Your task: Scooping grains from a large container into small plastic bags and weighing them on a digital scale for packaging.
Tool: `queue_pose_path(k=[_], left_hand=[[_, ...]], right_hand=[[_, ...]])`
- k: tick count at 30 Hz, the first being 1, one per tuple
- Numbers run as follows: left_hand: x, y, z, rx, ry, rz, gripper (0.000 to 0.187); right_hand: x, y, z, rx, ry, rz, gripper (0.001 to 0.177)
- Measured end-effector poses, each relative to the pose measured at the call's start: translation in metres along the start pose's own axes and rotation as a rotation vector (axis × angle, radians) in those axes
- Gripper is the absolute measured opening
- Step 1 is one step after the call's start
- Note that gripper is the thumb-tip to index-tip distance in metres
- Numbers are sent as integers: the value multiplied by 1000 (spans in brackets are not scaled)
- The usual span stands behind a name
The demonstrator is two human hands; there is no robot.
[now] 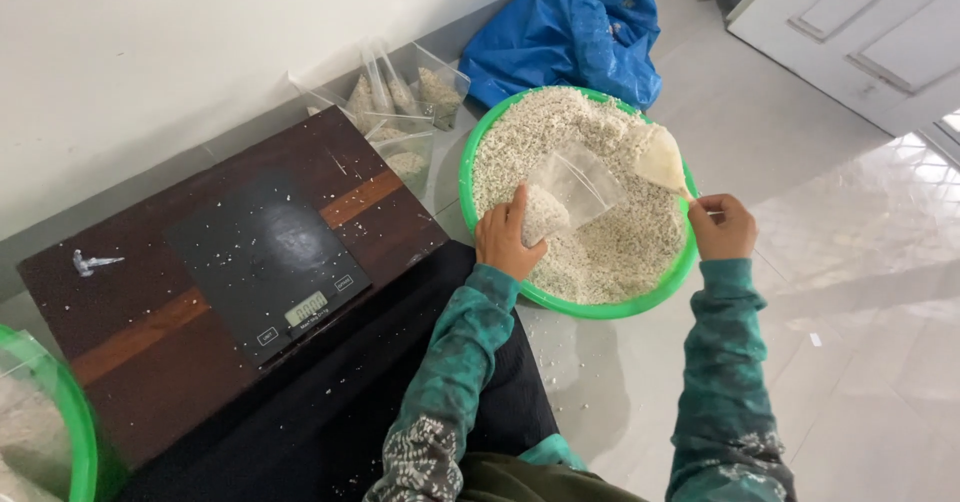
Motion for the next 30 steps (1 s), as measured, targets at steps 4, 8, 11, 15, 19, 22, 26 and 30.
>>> queue_pose_path(k=[4, 8, 11, 15, 19, 22, 26, 30], left_hand=[[3, 1, 0, -3, -24, -15, 104], [2, -2, 1, -29, -13, -29, 105], [4, 2, 2, -38, -5, -40, 105], [3, 0, 1, -55, 3, -48, 104], [6, 1, 0, -77, 1, -61, 102], [6, 0, 1, -89, -9, -73, 102], [8, 1, 1, -91, -13, -79, 101], [11, 8, 2, -27, -36, -69, 103]], right_hand=[[-21, 1, -8, -69, -40, -47, 11], [-32, -1, -5, -108, -21, -7, 12], [-33, 0, -4, -95, 13, 26, 14], [-70, 16, 9, -18, 221, 60, 18], [-100, 22, 18, 15, 355, 90, 18], [-115, 20, 25, 94, 479, 188, 16], [-132, 21, 36, 163, 582, 267, 15], [-122, 36, 30, 257, 536, 213, 10]])
Point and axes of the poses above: each hand's wrist, its own z-axis away from the middle knuckle, its own y-axis out of the back of the hand, x = y × z, the point moved 10 cm from there along -z, towards the middle knuckle, and after that the axes turned 4 degrees about x, right-handed, at the moved point
